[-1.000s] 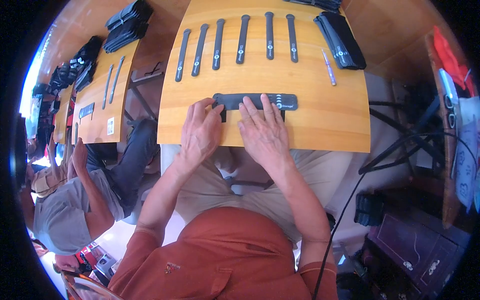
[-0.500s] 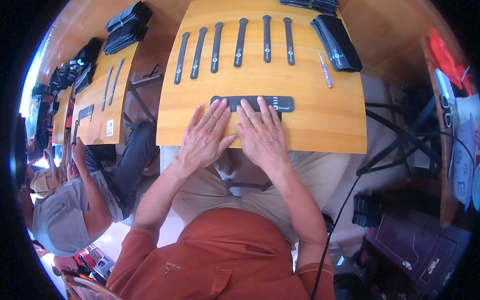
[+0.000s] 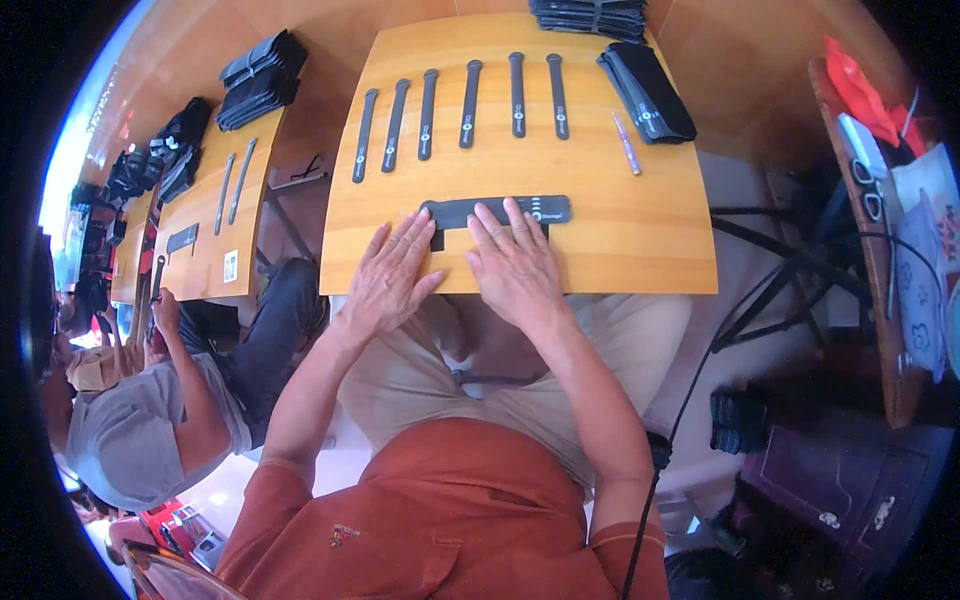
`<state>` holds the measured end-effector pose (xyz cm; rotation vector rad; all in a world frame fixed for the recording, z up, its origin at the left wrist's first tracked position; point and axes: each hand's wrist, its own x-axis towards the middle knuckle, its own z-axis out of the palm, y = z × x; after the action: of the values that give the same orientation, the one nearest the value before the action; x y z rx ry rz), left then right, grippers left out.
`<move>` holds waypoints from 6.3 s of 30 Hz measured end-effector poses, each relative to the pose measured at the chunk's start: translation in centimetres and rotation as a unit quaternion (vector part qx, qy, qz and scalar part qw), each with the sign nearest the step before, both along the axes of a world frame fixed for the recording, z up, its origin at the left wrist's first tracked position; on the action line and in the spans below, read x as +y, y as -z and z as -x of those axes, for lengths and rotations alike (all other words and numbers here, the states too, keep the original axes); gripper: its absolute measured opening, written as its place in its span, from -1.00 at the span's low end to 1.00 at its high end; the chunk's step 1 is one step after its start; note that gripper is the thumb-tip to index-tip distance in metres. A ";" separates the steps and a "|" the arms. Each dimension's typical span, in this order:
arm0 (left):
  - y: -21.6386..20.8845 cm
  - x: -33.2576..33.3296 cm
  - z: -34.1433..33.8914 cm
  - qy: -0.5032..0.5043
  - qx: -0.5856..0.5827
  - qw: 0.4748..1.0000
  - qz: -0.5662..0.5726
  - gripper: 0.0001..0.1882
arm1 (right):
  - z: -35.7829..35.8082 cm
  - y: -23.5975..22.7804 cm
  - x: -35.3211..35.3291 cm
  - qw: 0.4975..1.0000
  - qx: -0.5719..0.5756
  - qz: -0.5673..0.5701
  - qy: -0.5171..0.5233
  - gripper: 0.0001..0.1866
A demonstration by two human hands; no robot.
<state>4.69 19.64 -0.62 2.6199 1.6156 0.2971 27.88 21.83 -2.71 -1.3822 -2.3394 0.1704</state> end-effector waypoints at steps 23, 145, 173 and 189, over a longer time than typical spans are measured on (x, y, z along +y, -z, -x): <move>0.7 -0.3 0.7 0.001 -0.004 1.000 -0.020 -0.28 | -4.8 -5.1 4.8 0.989 0.016 0.030 0.144 -0.62; -0.9 5.0 -0.1 -0.309 -0.519 0.728 0.324 -0.86 | -7.6 -1.9 3.8 0.889 0.357 0.226 0.179 -0.87; -1.0 5.1 -0.4 -0.322 -0.513 0.723 0.332 -0.87 | -7.9 -1.3 3.8 0.897 0.351 0.204 0.176 -0.89; -0.8 5.1 -0.4 -0.329 -0.511 0.728 0.318 -0.89 | -7.7 -1.3 3.7 0.898 0.344 0.198 0.188 -0.87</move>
<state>5.12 24.72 0.22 0.9286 1.6203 0.8267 35.53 25.53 -1.42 -1.5867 -1.4693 0.8973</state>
